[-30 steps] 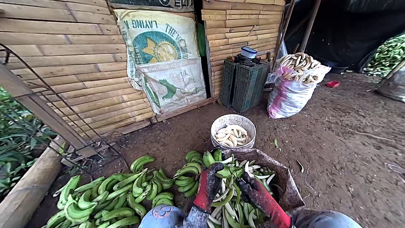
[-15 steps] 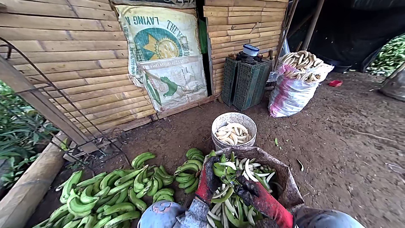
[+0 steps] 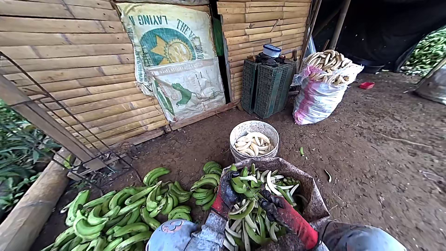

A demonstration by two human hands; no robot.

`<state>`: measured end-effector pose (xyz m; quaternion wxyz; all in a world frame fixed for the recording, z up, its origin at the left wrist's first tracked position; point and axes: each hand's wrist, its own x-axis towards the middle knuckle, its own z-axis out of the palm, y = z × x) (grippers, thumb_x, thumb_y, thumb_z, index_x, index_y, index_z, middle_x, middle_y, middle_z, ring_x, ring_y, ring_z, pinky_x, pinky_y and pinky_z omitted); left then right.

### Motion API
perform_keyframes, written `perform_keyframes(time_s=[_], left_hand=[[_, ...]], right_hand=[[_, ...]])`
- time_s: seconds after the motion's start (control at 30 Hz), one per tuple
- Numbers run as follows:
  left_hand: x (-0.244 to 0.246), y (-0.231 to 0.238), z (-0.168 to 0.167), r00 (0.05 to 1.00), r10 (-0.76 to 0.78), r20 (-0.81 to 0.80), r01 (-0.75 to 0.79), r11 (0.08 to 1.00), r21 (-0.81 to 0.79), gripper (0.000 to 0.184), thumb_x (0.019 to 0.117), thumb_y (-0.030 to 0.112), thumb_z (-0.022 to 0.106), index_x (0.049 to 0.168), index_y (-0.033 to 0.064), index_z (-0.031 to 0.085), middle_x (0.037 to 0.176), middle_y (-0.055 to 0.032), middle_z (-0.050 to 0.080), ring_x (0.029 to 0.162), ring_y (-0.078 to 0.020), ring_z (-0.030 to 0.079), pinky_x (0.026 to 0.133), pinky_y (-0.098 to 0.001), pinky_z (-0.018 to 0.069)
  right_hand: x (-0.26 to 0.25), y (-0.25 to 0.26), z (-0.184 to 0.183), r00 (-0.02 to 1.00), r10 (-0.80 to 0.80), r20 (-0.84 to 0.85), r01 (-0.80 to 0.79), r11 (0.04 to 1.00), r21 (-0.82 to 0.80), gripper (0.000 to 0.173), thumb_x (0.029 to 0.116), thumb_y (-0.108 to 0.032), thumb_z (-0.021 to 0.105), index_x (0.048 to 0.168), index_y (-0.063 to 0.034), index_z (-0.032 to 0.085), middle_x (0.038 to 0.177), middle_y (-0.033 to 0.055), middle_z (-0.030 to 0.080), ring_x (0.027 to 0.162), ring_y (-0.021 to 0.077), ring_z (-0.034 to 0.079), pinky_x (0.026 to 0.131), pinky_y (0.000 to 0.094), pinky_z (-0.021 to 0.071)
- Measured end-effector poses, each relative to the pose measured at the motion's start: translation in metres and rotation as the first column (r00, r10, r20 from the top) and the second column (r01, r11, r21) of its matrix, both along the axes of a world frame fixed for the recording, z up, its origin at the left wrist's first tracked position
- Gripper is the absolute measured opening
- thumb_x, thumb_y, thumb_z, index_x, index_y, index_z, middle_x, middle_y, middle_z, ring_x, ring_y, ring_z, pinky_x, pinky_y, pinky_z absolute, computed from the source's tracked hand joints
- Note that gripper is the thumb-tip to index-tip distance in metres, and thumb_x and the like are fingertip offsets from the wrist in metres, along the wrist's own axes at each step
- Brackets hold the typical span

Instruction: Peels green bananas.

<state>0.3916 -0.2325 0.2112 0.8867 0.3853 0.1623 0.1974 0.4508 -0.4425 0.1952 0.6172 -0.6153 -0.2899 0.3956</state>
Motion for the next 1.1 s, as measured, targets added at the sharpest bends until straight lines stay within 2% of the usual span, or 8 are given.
perform_keyframes(time_s=[0.13, 0.23, 0.4, 0.53, 0.7, 0.9, 1.0, 1.1], left_hand=[[0.002, -0.014, 0.000, 0.989, 0.110, -0.100, -0.091, 0.981, 0.173, 0.025, 0.0911, 0.006, 0.050, 0.115, 0.0018, 0.056, 0.089, -0.0107, 0.067, 0.075, -0.0181, 0.068, 0.065, -0.0350, 0.0596], [0.003, -0.035, 0.007, 0.935, 0.307, -0.177, -0.172, 0.831, 0.529, 0.059, 0.0878, -0.002, 0.060, 0.143, -0.0054, 0.041, 0.119, -0.0173, 0.059, 0.099, -0.0148, 0.062, 0.085, -0.0292, 0.0541], [0.008, -0.044, -0.003, 0.879, 0.425, -0.217, -0.158, 0.688, 0.708, 0.060, 0.0925, -0.004, 0.063, 0.147, -0.0107, 0.036, 0.136, -0.0271, 0.054, 0.119, -0.0243, 0.058, 0.103, -0.0342, 0.0471], [-0.003, -0.034, -0.025, 0.981, 0.192, -0.023, 0.034, -0.056, 0.998, 0.068, 0.0720, 0.013, 0.080, 0.135, -0.0050, 0.061, 0.135, -0.0318, 0.057, 0.129, -0.0494, 0.052, 0.112, -0.0590, 0.0391], [0.006, -0.024, -0.020, 0.815, 0.282, -0.506, 0.369, 0.422, 0.828, 0.064, 0.0951, 0.013, 0.067, 0.151, -0.0030, 0.040, 0.152, -0.0279, 0.043, 0.142, -0.0350, 0.044, 0.119, -0.0437, 0.0343], [0.005, 0.002, -0.018, 0.924, 0.264, -0.278, -0.062, 0.818, 0.572, 0.037, 0.1065, 0.017, 0.051, 0.136, -0.0040, 0.053, 0.117, -0.0161, 0.063, 0.097, -0.0168, 0.062, 0.087, -0.0336, 0.0532], [-0.008, 0.003, -0.001, 0.971, 0.094, -0.219, -0.018, 0.946, 0.324, 0.037, 0.1122, 0.026, 0.031, 0.118, 0.0014, 0.059, 0.083, -0.0085, 0.064, 0.062, -0.0157, 0.060, 0.055, -0.0315, 0.0538], [-0.013, -0.005, 0.014, 0.995, -0.013, -0.098, 0.029, 0.986, 0.167, 0.042, 0.1110, 0.025, 0.024, 0.113, 0.0015, 0.059, 0.078, -0.0096, 0.066, 0.056, -0.0163, 0.061, 0.048, -0.0299, 0.0527]], right_hand=[[-0.004, 0.010, -0.009, 0.953, -0.283, -0.109, 0.282, 0.959, -0.023, 0.035, 0.1045, -0.021, 0.057, 0.134, -0.0032, 0.060, 0.067, -0.0059, 0.058, 0.050, 0.0016, 0.049, 0.049, 0.0192, 0.0433], [-0.004, 0.019, -0.019, 0.937, -0.342, -0.068, 0.337, 0.939, -0.073, 0.031, 0.1050, -0.021, 0.058, 0.129, -0.0022, 0.062, 0.070, -0.0026, 0.059, 0.051, 0.0037, 0.049, 0.051, 0.0217, 0.0447], [0.000, 0.025, -0.036, 0.937, -0.316, 0.150, 0.340, 0.924, -0.174, 0.039, 0.1047, -0.029, 0.059, 0.136, -0.0063, 0.062, 0.084, 0.0026, 0.067, 0.059, 0.0076, 0.055, 0.059, 0.0278, 0.0500], [0.012, 0.023, -0.042, 0.955, -0.224, 0.194, 0.272, 0.923, -0.273, 0.043, 0.1071, -0.030, 0.054, 0.145, -0.0107, 0.057, 0.099, 0.0074, 0.069, 0.066, 0.0110, 0.057, 0.065, 0.0317, 0.0502], [0.018, 0.001, -0.014, 0.869, 0.295, 0.398, 0.101, 0.683, -0.724, 0.045, 0.1064, -0.044, 0.045, 0.143, -0.0220, 0.059, 0.125, 0.0138, 0.070, 0.119, 0.0328, 0.065, 0.101, 0.0600, 0.0483], [-0.040, -0.010, -0.001, 0.559, 0.803, 0.207, -0.403, 0.481, -0.778, 0.036, 0.1021, -0.028, 0.060, 0.115, 0.0052, 0.068, 0.112, 0.0313, 0.067, 0.109, 0.0486, 0.063, 0.092, 0.0700, 0.0444], [-0.014, -0.009, 0.011, 0.649, 0.679, 0.343, -0.228, 0.604, -0.764, 0.039, 0.1001, -0.036, 0.060, 0.121, -0.0042, 0.065, 0.108, 0.0239, 0.069, 0.106, 0.0430, 0.066, 0.090, 0.0670, 0.0491], [0.019, -0.009, 0.056, 0.733, 0.266, 0.626, 0.144, 0.839, -0.525, 0.039, 0.1035, -0.040, 0.053, 0.129, -0.0129, 0.062, 0.103, 0.0113, 0.072, 0.098, 0.0280, 0.070, 0.090, 0.0521, 0.0538]])
